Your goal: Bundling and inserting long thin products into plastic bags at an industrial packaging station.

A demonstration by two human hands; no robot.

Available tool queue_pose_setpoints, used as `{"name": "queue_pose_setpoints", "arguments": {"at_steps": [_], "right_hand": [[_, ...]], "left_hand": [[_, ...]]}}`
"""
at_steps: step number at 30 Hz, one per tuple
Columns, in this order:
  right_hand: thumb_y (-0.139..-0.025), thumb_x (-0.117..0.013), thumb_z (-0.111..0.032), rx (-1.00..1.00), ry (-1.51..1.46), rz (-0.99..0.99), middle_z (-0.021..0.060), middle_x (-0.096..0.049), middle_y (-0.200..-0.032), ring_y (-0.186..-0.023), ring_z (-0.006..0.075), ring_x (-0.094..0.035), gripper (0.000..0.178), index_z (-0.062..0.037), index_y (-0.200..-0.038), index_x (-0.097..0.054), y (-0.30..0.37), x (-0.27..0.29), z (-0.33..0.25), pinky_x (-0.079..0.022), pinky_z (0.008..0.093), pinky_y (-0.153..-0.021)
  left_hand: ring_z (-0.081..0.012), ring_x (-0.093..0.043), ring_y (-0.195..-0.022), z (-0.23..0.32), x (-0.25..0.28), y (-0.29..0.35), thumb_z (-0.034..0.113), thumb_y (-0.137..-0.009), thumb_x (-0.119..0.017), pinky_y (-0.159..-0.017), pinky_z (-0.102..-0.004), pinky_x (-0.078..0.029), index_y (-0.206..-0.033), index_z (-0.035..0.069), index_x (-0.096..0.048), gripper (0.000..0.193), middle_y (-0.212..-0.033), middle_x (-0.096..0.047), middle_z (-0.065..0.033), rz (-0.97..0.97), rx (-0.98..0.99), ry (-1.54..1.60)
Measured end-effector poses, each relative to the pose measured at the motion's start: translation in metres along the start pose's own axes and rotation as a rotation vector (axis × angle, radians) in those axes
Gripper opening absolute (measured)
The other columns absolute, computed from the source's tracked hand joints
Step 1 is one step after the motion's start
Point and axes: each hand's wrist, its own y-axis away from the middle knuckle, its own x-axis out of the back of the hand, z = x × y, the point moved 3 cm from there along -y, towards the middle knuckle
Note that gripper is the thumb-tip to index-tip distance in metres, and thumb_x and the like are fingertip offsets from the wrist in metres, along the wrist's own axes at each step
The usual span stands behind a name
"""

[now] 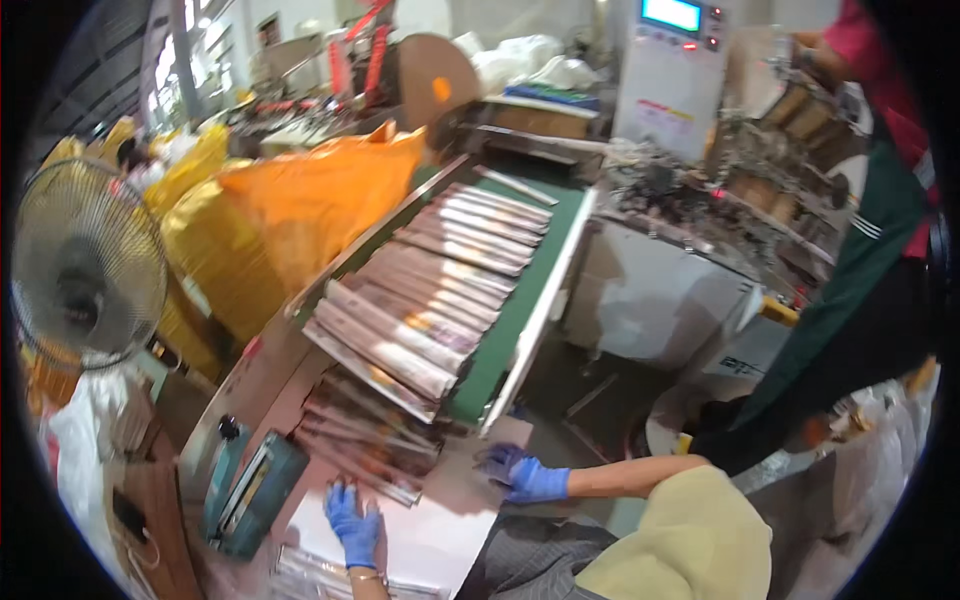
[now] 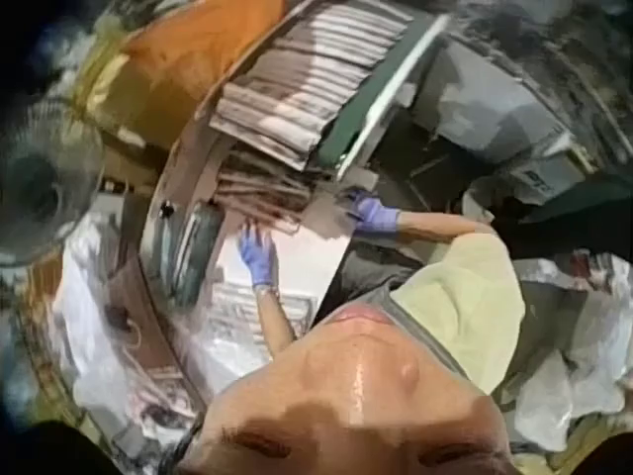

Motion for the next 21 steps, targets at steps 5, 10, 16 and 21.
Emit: {"name": "queue_pose_setpoints", "arguments": {"at_steps": [5, 10, 16, 21], "right_hand": [[-0.07, -0.058, -0.008, 0.688, -0.086, 0.254, 0.0196, -0.05, -0.105, -0.094, 0.034, -0.053, 0.041, -0.005, -0.11, -0.049, -0.104, 0.143, -0.049, -0.045, 0.044, -0.077], [-0.069, -0.062, -0.019, 0.104, 0.496, 0.744, 0.0193, -0.052, -0.097, -0.088, 0.0354, -0.049, 0.04, 0.0001, -0.101, -0.05, -0.234, 0.218, 0.153, -0.043, 0.0398, -0.075], [-0.078, -0.046, -0.043, -1.075, 0.557, 0.361, 0.0203, -0.046, -0.119, -0.11, 0.0355, -0.043, 0.053, -0.0047, -0.114, -0.049, -0.247, 0.265, 0.312, -0.034, 0.0426, -0.093], [-0.082, -0.043, -0.028, -0.619, 0.75, 0.057, 0.0195, -0.056, -0.1, -0.09, 0.0345, -0.054, 0.03, -0.0047, -0.093, -0.057, -0.266, 0.213, 0.293, -0.045, 0.0423, -0.075]], "left_hand": [[-0.0354, -0.035, -0.115, -0.007, 0.014, 0.002, 0.023, -0.061, -0.063, -0.096, -0.0469, -0.025, -0.104, 0.005, -0.053, 0.047, -0.121, -0.045, -0.015, 0.059, 0.032, -0.058], [-0.035, -0.035, -0.116, 0.014, 0.012, -0.013, 0.021, -0.061, -0.061, -0.095, -0.0457, -0.026, -0.102, 0.005, -0.055, 0.044, -0.12, -0.045, -0.0139, 0.062, 0.07, -0.06], [-0.0346, -0.036, -0.115, 0.021, 0.019, -0.008, 0.024, -0.064, -0.059, -0.095, -0.0456, -0.026, -0.105, 0.005, -0.053, 0.046, -0.12, -0.045, -0.0133, 0.059, 0.08, -0.063], [-0.0314, -0.037, -0.116, 0.029, 0.024, -0.013, 0.025, -0.067, -0.06, -0.097, -0.0411, -0.026, -0.112, 0.002, -0.05, 0.052, -0.119, -0.046, -0.0148, 0.013, 0.113, -0.088]]}}
